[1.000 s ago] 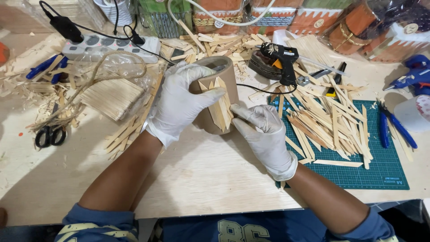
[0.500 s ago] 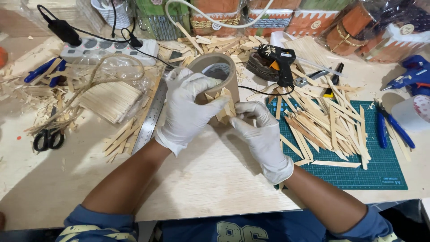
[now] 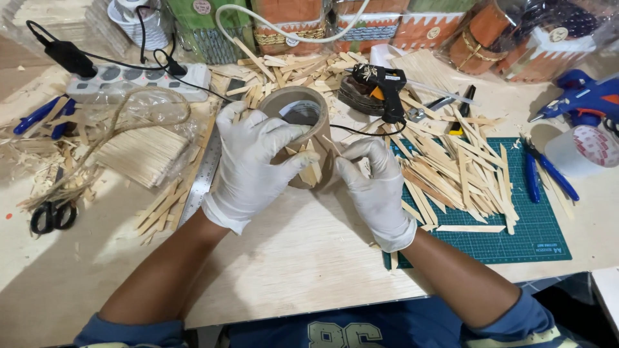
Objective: Gluing wooden sticks onto a cardboard tube to create a decorative container using a hot glue gun.
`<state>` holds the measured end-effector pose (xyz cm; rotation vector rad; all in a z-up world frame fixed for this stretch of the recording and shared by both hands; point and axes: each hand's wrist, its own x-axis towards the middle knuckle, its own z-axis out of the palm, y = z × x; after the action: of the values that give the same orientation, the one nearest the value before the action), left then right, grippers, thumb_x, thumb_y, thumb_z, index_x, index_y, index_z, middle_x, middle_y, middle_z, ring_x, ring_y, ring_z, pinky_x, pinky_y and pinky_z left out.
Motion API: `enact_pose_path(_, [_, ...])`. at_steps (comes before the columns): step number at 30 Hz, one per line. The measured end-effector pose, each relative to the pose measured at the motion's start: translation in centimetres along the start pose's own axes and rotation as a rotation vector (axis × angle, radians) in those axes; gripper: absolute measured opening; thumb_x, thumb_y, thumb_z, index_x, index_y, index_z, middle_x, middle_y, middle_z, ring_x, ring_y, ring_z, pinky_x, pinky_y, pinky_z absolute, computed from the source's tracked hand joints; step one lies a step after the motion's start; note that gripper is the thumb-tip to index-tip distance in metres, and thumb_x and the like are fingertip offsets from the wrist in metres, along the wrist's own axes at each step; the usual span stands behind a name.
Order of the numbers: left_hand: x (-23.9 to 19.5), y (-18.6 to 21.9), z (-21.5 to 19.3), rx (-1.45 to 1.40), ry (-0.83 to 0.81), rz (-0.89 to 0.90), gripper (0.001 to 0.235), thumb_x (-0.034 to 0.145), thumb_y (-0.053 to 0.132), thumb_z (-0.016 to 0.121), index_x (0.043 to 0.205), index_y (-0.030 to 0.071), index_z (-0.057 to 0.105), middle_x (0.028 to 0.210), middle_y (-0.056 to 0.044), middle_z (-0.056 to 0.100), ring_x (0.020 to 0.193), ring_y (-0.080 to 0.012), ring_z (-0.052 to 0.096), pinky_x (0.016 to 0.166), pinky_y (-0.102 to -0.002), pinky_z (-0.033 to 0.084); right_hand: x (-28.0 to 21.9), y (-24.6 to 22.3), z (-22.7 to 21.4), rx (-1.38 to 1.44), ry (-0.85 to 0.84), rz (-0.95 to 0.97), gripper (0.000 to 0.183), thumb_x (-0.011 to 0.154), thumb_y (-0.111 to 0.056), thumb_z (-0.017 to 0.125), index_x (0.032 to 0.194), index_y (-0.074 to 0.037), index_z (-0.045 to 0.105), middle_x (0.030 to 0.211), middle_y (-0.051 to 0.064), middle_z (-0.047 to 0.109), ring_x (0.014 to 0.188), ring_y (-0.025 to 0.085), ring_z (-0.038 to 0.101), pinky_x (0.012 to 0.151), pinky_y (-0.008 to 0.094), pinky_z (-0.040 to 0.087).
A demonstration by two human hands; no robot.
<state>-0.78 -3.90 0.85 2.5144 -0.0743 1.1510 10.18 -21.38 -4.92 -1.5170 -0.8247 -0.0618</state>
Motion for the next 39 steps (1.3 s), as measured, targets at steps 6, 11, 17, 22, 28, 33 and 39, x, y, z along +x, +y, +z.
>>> enact_pose_path(6, [-0.8,0.0,0.7,0.224,-0.132,0.057,0.045,0.064,0.026,0.092,0.104,0.021,0.073,0.086,0.006,0.066,0.083,-0.0181,0.060,0.104,-0.058,0.030,-0.8,0.3,-0.3,-0.111,0.075,-0.359,0.016,0.086,-0.003,0.082,0.084,-0.012,0.067,0.086,0.007,0.067,0.085,0.027,0.063,0.081,0.037,0.048])
enact_pose_path(11, [-0.2,0.8,-0.2,0.344,-0.087,0.087,0.044,0.082,0.042,0.084,0.119,0.023,0.068,0.097,0.005,0.066,0.090,-0.0179,0.060,0.108,-0.054,0.031,-1.1,-0.5,-1.2,-0.179,0.128,-0.509,0.015,0.083,0.000,0.081,0.088,-0.010,0.070,0.091,0.009,0.072,0.083,0.030,0.066,0.076,0.037,0.052])
enact_pose_path(17, [0.3,5.2,-4.4,-0.005,-0.186,-0.177,0.039,0.103,0.045,0.059,0.075,0.017,0.063,0.060,-0.002,0.057,0.057,-0.0275,0.061,0.064,-0.041,0.047,-0.9,-0.5,-1.8,-0.270,0.152,-0.592,0.015,0.082,-0.001,0.082,0.086,-0.011,0.071,0.089,0.008,0.071,0.078,0.030,0.064,0.073,0.038,0.051])
enact_pose_path(22, [0.5,7.8,-4.7,-0.158,-0.317,-0.543,0.016,0.084,0.033,0.078,0.074,0.020,0.075,0.061,-0.005,0.070,0.064,-0.0264,0.074,0.057,-0.033,0.052,-1.0,-0.7,-2.0,-0.326,0.119,-0.806,0.016,0.079,-0.004,0.085,0.080,-0.013,0.072,0.083,0.002,0.071,0.072,0.025,0.066,0.065,0.039,0.050])
enact_pose_path(28, [1.3,7.6,-5.2,-0.335,-0.432,-0.741,0.008,0.076,0.028,0.079,0.074,0.021,0.079,0.062,-0.001,0.072,0.063,-0.0137,0.068,0.067,-0.027,0.052,0.7,-1.4,-3.4,-0.466,0.141,-0.960,0.012,0.086,-0.013,0.083,0.092,-0.015,0.074,0.091,0.001,0.071,0.076,0.023,0.063,0.068,0.039,0.048])
enact_pose_path(33, [1.8,7.9,-6.0,-0.298,-0.364,-0.820,0.004,0.076,0.024,0.080,0.073,0.020,0.079,0.061,0.002,0.072,0.061,-0.0082,0.062,0.063,-0.027,0.051,2.9,-1.8,-4.8,-0.670,0.076,-0.849,0.033,0.079,0.000,0.077,0.103,-0.023,0.074,0.098,-0.001,0.069,0.085,0.026,0.065,0.079,0.041,0.043])
enact_pose_path(39, [2.7,6.3,-7.6,-0.299,-0.124,-0.781,0.001,0.083,0.025,0.078,0.082,0.024,0.078,0.066,0.007,0.072,0.065,-0.0067,0.070,0.068,-0.019,0.052,6.7,-2.7,-5.4,-0.539,0.043,0.118,0.038,0.098,-0.015,0.073,0.124,0.008,0.056,0.109,0.030,0.064,0.099,0.048,0.065,0.081,0.058,0.048])
